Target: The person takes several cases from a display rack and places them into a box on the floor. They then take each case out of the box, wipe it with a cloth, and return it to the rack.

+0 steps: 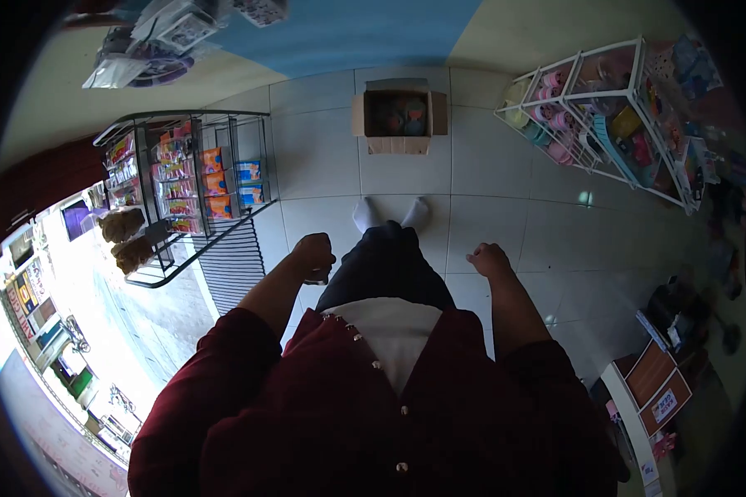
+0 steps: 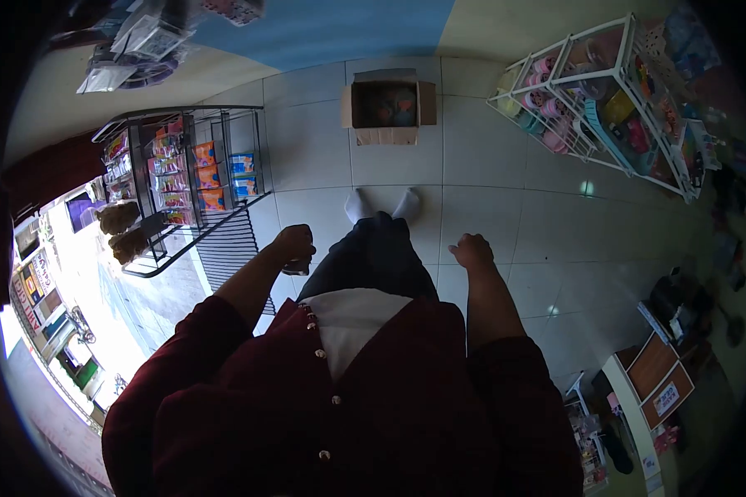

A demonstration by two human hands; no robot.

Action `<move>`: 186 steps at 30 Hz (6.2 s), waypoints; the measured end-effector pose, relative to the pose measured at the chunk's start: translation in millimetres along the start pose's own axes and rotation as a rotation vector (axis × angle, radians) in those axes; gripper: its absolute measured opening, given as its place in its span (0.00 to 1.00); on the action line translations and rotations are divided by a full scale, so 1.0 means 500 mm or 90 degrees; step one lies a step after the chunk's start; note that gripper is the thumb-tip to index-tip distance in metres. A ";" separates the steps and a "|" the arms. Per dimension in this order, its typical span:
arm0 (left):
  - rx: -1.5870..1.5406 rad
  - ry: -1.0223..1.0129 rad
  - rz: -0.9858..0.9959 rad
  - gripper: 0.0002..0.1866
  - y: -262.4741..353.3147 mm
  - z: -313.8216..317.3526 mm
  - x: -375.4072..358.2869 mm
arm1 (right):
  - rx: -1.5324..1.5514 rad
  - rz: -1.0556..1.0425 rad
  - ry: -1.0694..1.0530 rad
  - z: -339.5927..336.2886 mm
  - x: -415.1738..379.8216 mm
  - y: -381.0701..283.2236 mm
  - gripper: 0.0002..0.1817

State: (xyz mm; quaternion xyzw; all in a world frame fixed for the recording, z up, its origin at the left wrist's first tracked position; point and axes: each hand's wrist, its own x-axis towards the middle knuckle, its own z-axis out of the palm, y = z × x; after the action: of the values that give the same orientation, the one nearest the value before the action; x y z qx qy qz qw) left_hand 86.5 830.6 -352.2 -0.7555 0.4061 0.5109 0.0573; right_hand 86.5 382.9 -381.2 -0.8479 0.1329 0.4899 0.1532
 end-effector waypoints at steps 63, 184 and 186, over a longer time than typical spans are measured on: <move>-0.791 0.744 0.096 0.18 0.181 -0.571 -0.502 | 0.876 -0.727 -0.430 -0.419 -0.586 -0.498 0.52; -0.014 1.130 0.124 0.31 0.234 -0.887 -0.512 | 0.873 -0.772 -0.375 -0.691 -0.595 -0.469 0.48; -0.011 1.143 0.142 0.32 0.236 -0.890 -0.503 | 0.986 -0.772 -0.503 -0.691 -0.574 -0.479 0.48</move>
State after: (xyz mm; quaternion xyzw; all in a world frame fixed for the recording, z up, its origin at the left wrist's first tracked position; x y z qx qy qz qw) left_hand 292.7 668.8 101.9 -0.8266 0.3648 -0.2652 -0.3367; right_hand 310.1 489.4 63.4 -0.2237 -0.0959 0.3542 0.9029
